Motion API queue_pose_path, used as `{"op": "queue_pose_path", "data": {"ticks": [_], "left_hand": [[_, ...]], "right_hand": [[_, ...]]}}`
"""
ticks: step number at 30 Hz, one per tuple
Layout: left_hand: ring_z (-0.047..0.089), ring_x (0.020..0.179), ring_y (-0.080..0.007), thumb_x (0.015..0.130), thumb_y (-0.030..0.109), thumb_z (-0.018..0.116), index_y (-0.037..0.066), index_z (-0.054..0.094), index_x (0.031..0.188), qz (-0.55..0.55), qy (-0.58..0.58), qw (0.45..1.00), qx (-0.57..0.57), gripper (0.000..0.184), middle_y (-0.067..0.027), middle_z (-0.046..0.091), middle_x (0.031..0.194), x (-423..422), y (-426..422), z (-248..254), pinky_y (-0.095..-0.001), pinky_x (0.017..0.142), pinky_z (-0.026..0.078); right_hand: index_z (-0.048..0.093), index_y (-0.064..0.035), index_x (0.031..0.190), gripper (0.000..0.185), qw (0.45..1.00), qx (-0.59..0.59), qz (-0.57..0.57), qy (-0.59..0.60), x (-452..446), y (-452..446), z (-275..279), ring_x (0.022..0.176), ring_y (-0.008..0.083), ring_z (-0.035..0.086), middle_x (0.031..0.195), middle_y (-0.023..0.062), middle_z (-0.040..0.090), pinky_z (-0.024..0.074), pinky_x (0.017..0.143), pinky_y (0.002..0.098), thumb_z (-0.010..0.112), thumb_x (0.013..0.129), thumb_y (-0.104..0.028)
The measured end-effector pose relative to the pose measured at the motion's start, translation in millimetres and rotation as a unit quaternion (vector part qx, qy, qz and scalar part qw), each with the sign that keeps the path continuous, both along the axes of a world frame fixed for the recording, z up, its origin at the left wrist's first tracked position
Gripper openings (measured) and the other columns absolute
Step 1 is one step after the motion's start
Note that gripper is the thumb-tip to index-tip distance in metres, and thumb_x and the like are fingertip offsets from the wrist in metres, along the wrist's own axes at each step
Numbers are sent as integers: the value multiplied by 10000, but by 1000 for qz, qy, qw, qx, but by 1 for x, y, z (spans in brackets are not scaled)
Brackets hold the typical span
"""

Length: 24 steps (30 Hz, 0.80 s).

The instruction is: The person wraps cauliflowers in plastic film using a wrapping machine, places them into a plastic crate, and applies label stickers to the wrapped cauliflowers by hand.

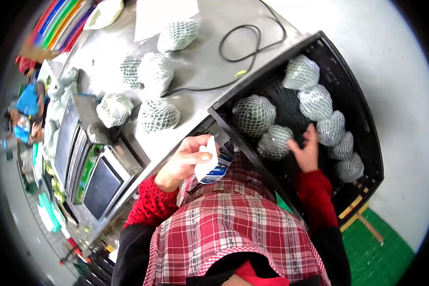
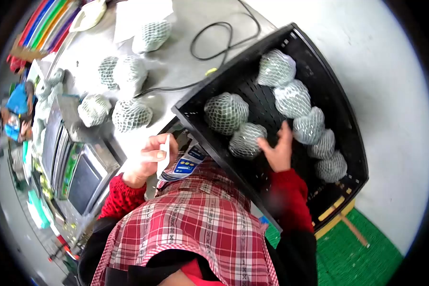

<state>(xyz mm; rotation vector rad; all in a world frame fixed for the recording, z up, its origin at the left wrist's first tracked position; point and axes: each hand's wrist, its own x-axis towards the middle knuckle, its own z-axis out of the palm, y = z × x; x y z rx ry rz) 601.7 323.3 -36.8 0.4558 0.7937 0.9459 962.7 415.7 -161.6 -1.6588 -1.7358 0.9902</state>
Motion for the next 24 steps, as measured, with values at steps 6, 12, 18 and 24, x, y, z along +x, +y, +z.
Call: {"op": "queue_pose_path", "data": {"ticks": [6,12,18,24], "left_hand": [[587,834,-149,636,224,692,-31,629,1002,39,34,999,14,450,-62,622,913,33,15,24,-255,740,447],[538,1101,-231,797,401,667,-11,434,1343,236,254,928,140,722,-119,556,1248,0,-31,-20,-358,1007,383],[548,1163,-270,735,155,809,21,476,1319,315,540,774,103,686,-161,571,1243,22,-64,-36,-375,999,428],[512,715,-42,917,130,678,-21,667,871,340,343,875,13,158,35,636,769,12,-105,-85,-234,664,442]], "right_hand": [[620,-34,1062,410,836,129,491,208,-158,22,169,1152,287,559,1230,127,585,461,963,381,788,689,-62],[634,-61,825,198,822,225,508,126,-191,26,169,795,251,656,863,60,658,509,707,339,725,660,0],[611,-75,826,121,758,303,578,-5,-240,15,162,630,260,593,679,56,533,465,570,385,682,745,-131],[627,-62,856,177,751,108,649,-45,-278,9,112,737,341,640,779,111,662,496,633,439,678,785,-216]]}}
